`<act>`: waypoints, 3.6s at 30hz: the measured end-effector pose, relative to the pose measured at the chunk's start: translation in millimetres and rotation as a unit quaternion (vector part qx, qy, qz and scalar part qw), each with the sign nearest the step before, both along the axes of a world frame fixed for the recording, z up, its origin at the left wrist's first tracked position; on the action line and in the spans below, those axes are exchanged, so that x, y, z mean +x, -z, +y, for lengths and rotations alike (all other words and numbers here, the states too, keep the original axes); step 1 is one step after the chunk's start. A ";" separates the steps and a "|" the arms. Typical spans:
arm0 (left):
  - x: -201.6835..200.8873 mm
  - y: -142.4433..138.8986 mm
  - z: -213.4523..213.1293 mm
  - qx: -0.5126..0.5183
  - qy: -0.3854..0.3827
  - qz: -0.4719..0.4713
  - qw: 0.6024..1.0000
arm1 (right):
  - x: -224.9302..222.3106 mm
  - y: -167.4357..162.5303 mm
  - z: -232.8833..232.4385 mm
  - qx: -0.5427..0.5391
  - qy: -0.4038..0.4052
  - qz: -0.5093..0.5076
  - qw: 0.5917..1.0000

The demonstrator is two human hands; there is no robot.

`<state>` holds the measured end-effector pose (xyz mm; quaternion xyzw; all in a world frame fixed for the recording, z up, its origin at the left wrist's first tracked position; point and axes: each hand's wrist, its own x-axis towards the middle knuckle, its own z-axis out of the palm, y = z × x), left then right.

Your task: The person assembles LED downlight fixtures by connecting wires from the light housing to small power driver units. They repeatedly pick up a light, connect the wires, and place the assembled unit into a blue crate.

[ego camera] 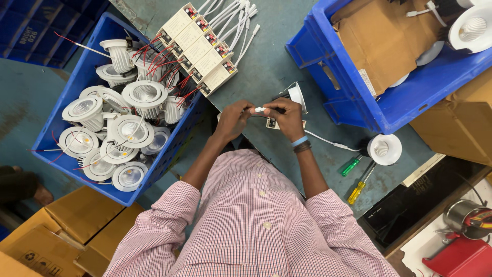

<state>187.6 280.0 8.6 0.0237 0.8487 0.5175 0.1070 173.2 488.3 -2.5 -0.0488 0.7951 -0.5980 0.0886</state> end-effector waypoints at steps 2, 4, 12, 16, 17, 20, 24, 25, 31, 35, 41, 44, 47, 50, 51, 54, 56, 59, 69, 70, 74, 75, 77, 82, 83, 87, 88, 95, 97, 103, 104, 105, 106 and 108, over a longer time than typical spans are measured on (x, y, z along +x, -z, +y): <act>0.9 -1.1 -0.3 0.001 0.003 -0.012 1.000 | -1.3 2.0 1.3 0.019 -0.009 -0.008 1.000; 2.0 -3.2 0.2 -0.014 0.002 -0.002 1.000 | -2.7 4.9 2.1 0.016 -0.015 -0.019 1.000; 4.3 -8.0 3.8 -0.054 -0.011 -0.002 0.998 | -2.7 9.2 3.4 0.037 -0.005 -0.052 0.998; 5.6 -1.6 5.3 -0.034 -0.012 0.049 0.998 | -1.5 5.7 0.9 0.039 -0.008 -0.028 0.999; 6.1 1.0 6.5 -0.029 -0.012 0.064 0.997 | -0.8 5.1 -0.3 0.036 -0.001 -0.031 0.999; 5.0 11.6 12.5 -0.020 -0.031 0.068 0.997 | 2.2 4.5 -4.8 0.060 0.025 -0.023 0.998; 2.8 27.5 21.1 -0.008 -0.042 0.111 0.993 | 6.9 4.2 -10.5 0.051 0.063 -0.024 0.996; 1.7 30.9 22.6 -0.015 -0.041 0.103 0.994 | 6.4 3.4 -11.4 0.052 0.064 -0.028 0.996; -3.8 35.7 19.9 0.024 -0.038 0.038 0.998 | 2.6 -14.4 -8.2 0.016 0.057 -0.041 0.997; -3.8 24.1 12.1 0.046 0.001 0.002 0.999 | 10.7 -22.1 4.6 0.102 0.145 0.135 0.975; 3.7 -16.9 9.4 0.137 0.011 -0.130 0.982 | 17.4 6.7 32.5 0.321 0.191 0.031 0.927; -4.0 -53.2 20.9 0.116 0.027 -0.217 0.969 | 29.9 12.5 45.1 0.243 0.176 -0.008 0.954; -8.6 -90.4 36.3 0.106 0.066 -0.228 0.966 | 70.8 1.9 58.4 0.260 0.225 0.108 0.933; -9.4 -104.3 49.4 0.149 0.112 -0.253 0.949 | 130.8 -26.1 78.4 0.264 0.307 0.124 0.906; -9.9 -100.0 57.3 0.139 0.146 -0.263 0.944 | 148.5 -35.7 88.8 0.251 0.344 0.074 0.902; -1.3 -61.7 88.9 0.166 0.224 -0.315 0.907 | 184.1 -50.7 120.4 0.203 0.458 -0.015 0.865; 12.3 -23.9 122.3 0.258 0.256 -0.382 0.850 | 198.1 -50.1 137.5 0.199 0.488 -0.014 0.850; 39.3 25.2 154.8 0.283 0.257 -0.402 0.832 | 206.4 -34.9 150.8 0.243 0.465 0.044 0.850; 53.9 23.1 107.4 -0.078 0.435 0.134 0.887 | 192.9 5.8 166.1 0.469 0.446 0.128 0.752; 55.4 21.8 100.5 -0.109 0.446 0.172 0.871 | 197.5 5.3 173.5 0.443 0.443 0.131 0.768; 49.9 36.4 89.6 -0.155 0.447 0.217 0.854 | 232.0 5.6 206.5 0.081 0.572 0.125 0.807; 45.3 43.1 90.7 -0.158 0.423 0.217 0.865 | 238.0 7.5 213.7 -0.050 0.631 0.099 0.768; 33.8 55.5 92.9 -0.164 0.375 0.217 0.886 | 242.3 14.0 218.3 0.160 0.602 0.017 0.782; -5.7 63.7 89.0 -0.192 0.321 0.249 0.894 | 222.2 22.1 203.2 0.472 0.464 0.030 0.749; -9.8 61.6 89.6 -0.204 0.316 0.238 0.896 | 217.5 20.7 200.6 0.484 0.468 0.030 0.739; -22.1 48.3 95.1 -0.252 0.290 0.309 0.870 | 209.8 11.9 205.6 0.516 0.466 0.037 0.718; -27.7 45.3 98.4 -0.241 0.304 0.314 0.866 | 211.5 12.6 210.7 0.503 0.467 0.029 0.727; -35.3 37.9 84.9 -0.219 0.342 0.263 0.875 | 234.5 18.9 216.1 0.446 0.525 -0.030 0.724; -29.7 39.5 75.5 -0.217 0.337 0.259 0.879 | 239.8 16.7 205.9 0.461 0.541 -0.048 0.702; -21.5 35.1 53.6 -0.205 0.316 0.237 0.896 | 229.2 2.6 200.6 0.424 0.556 -0.060 0.712; -21.3 32.4 51.4 -0.207 0.310 0.237 0.897 | 222.6 1.5 207.5 0.421 0.548 -0.040 0.721; -21.5 29.7 50.4 -0.209 0.312 0.238 0.896 | 215.6 1.4 215.8 0.418 0.539 -0.019 0.731; -21.9 26.9 50.3 -0.212 0.312 0.238 0.895 | 207.5 2.2 225.4 0.429 0.529 -0.005 0.732; -22.2 21.4 51.0 -0.227 0.316 0.221 0.894 | 188.8 6.7 245.1 0.446 0.504 0.027 0.739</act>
